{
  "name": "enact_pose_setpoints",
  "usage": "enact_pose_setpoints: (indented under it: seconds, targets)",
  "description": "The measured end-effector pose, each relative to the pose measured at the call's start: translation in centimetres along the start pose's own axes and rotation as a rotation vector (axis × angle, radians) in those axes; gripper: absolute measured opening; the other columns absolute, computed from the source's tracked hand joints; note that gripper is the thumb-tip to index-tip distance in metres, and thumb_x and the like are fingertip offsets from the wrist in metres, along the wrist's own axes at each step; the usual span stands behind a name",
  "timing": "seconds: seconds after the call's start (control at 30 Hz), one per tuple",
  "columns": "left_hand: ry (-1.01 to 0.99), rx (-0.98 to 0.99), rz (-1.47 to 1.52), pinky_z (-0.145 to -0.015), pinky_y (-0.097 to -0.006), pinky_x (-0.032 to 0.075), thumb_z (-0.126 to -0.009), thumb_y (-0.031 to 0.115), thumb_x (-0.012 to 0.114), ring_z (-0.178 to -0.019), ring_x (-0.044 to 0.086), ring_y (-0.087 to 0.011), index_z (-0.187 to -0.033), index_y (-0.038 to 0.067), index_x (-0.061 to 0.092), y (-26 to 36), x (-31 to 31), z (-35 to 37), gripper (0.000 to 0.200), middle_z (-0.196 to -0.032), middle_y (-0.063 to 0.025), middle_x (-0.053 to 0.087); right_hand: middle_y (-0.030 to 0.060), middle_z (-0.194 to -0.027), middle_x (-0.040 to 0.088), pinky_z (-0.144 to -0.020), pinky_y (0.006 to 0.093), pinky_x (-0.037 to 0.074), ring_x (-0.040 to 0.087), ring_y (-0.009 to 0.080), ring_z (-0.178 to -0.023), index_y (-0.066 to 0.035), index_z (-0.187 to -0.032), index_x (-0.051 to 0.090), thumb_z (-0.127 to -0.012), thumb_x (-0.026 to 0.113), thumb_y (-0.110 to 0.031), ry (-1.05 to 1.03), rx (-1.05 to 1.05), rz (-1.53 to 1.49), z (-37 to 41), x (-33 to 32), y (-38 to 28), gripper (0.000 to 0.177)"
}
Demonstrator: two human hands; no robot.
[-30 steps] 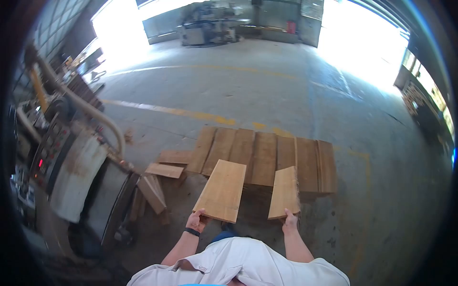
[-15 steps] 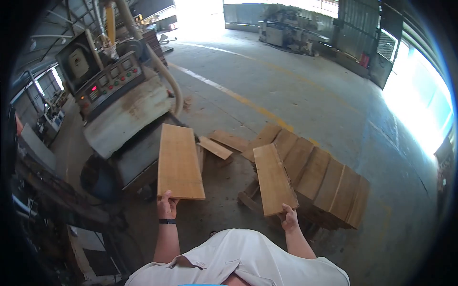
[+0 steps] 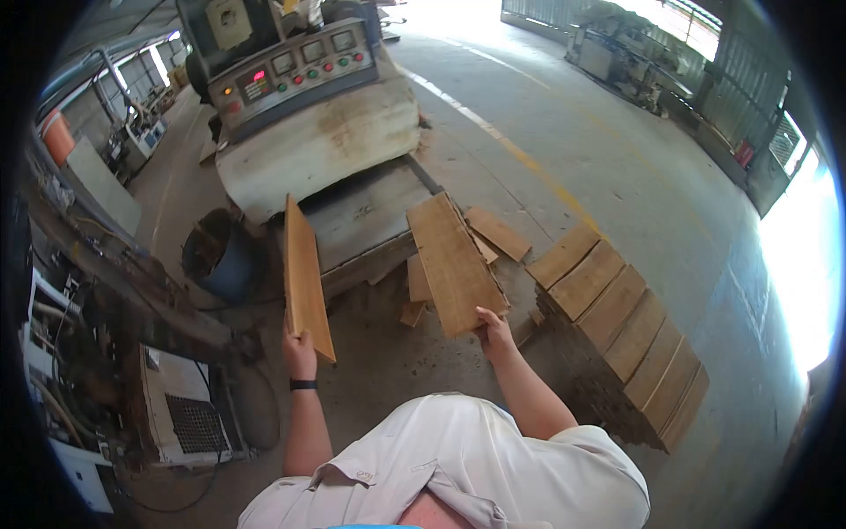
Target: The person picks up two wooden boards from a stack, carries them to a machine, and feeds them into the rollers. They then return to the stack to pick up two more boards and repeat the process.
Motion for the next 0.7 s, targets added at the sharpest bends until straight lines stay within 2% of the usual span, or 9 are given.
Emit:
enact_pose_setpoints:
  seconds: [0.13, 0.23, 0.27, 0.37, 0.43, 0.47, 0.57, 0.6, 0.7]
  targets:
    - [0.060, 0.350, -0.543, -0.102, -0.0429, 0.048, -0.085, 0.002, 0.060, -0.131, 0.044, -0.0385, -0.154, 0.020, 0.021, 0.4, 1.0, -0.3, 0.081, -0.149, -0.0218, 0.037, 0.0049, -0.115, 0.062, -0.090, 0.0363, 0.049, 0.061, 0.0204, -0.106, -0.007, -0.127, 0.053, -0.088, 0.067, -0.014, 0.034, -0.030, 0.187, -2.5, 4.3, 1.9, 0.042]
    - [-0.120, 0.146, -0.845, -0.105, -0.0432, 0.046, -0.083, 0.003, 0.062, -0.135, 0.038, -0.0406, -0.154, 0.026, 0.022, -2.3, 3.5, -0.8, 0.084, -0.153, -0.0161, 0.033, 0.0069, -0.132, 0.056, -0.099, 0.0347, 0.044, 0.056, 0.0231, -0.119, -0.007, -0.135, 0.049, -0.089, 0.063, -0.006, -0.084, -0.226, 0.485, -5.6, 6.9, 2.9, 0.049]
    - [-0.138, 0.167, -0.903, -0.104, -0.0450, 0.046, -0.085, 0.006, 0.063, -0.134, 0.037, -0.0448, -0.154, 0.031, 0.022, -3.0, 4.2, -1.0, 0.084, -0.154, -0.0144, 0.032, 0.0071, -0.137, 0.053, -0.102, 0.0353, 0.042, 0.052, 0.0246, -0.124, -0.009, -0.138, 0.047, -0.087, 0.062, -0.002, -0.120, -0.328, 0.650, -5.6, 9.0, 2.4, 0.053]
    - [-0.178, 0.151, -0.947, -0.102, -0.0467, 0.048, -0.087, 0.012, 0.063, -0.133, 0.040, -0.0436, -0.154, 0.032, 0.018, -6.0, 6.9, -2.0, 0.084, -0.153, -0.0128, 0.034, 0.0077, -0.148, 0.044, -0.111, 0.0377, 0.035, 0.042, 0.0289, -0.135, -0.012, -0.143, 0.044, -0.082, 0.059, 0.006, -0.213, -0.610, 1.178, -5.9, 13.3, 2.0, 0.065]
    - [-0.247, 0.109, -0.959, -0.100, -0.0495, 0.048, -0.089, 0.013, 0.061, -0.133, 0.038, -0.0476, -0.154, 0.031, 0.021, -7.0, 8.5, -2.9, 0.078, -0.155, -0.0161, 0.028, 0.0082, -0.151, 0.040, -0.114, 0.0402, 0.032, 0.035, 0.0313, -0.140, -0.014, -0.145, 0.042, -0.078, 0.058, 0.010, -0.257, -0.761, 1.591, -7.4, 14.9, 2.9, 0.073]
    - [-0.264, 0.098, -1.004, -0.101, -0.0499, 0.048, -0.090, 0.013, 0.060, -0.133, 0.038, -0.0471, -0.154, 0.032, 0.021, -7.3, 9.2, -3.5, 0.078, -0.156, -0.0161, 0.027, 0.0097, -0.151, 0.038, -0.115, 0.0441, 0.029, 0.031, 0.0336, -0.141, -0.015, -0.146, 0.040, -0.073, 0.060, 0.009, -0.311, -0.758, 1.685, -7.7, 15.7, 3.5, 0.079]
    - [-0.332, 0.067, -1.102, -0.101, -0.0507, 0.046, -0.092, 0.014, 0.057, -0.131, 0.040, -0.0448, -0.154, 0.032, 0.022, -7.9, 11.8, -5.8, 0.073, -0.156, -0.0165, 0.025, 0.0079, -0.153, 0.035, -0.116, 0.0446, 0.026, 0.029, 0.0330, -0.142, -0.017, -0.147, 0.038, -0.074, 0.061, 0.006, -0.411, -0.779, 1.853, -10.6, 15.6, 6.3, 0.080]
    - [-0.359, 0.054, -1.129, -0.102, -0.0508, 0.045, -0.093, 0.015, 0.056, -0.131, 0.041, -0.0439, -0.154, 0.032, 0.022, -8.0, 12.7, -6.5, 0.072, -0.156, -0.0167, 0.025, 0.0069, -0.154, 0.032, -0.117, 0.0453, 0.022, 0.027, 0.0322, -0.143, -0.018, -0.147, 0.038, -0.077, 0.059, -0.001, -0.430, -0.798, 1.939, -11.9, 15.5, 7.3, 0.075]
    - [-0.393, 0.071, -1.211, -0.102, -0.0503, 0.043, -0.096, 0.016, 0.053, -0.129, 0.042, -0.0415, -0.154, 0.031, 0.023, -9.4, 16.0, -9.0, 0.067, -0.154, -0.0171, 0.027, 0.0063, -0.154, 0.032, -0.118, 0.0454, 0.019, 0.025, 0.0311, -0.144, -0.018, -0.147, 0.037, -0.081, 0.056, -0.004, -0.455, -0.837, 2.038, -15.2, 15.6, 9.1, 0.070]
Point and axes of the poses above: each hand's wrist, its own z-axis away from the middle knuckle, its own x-axis out of the palm, y = z × x, the point moved 6 cm from there along -z, towards the middle knuckle
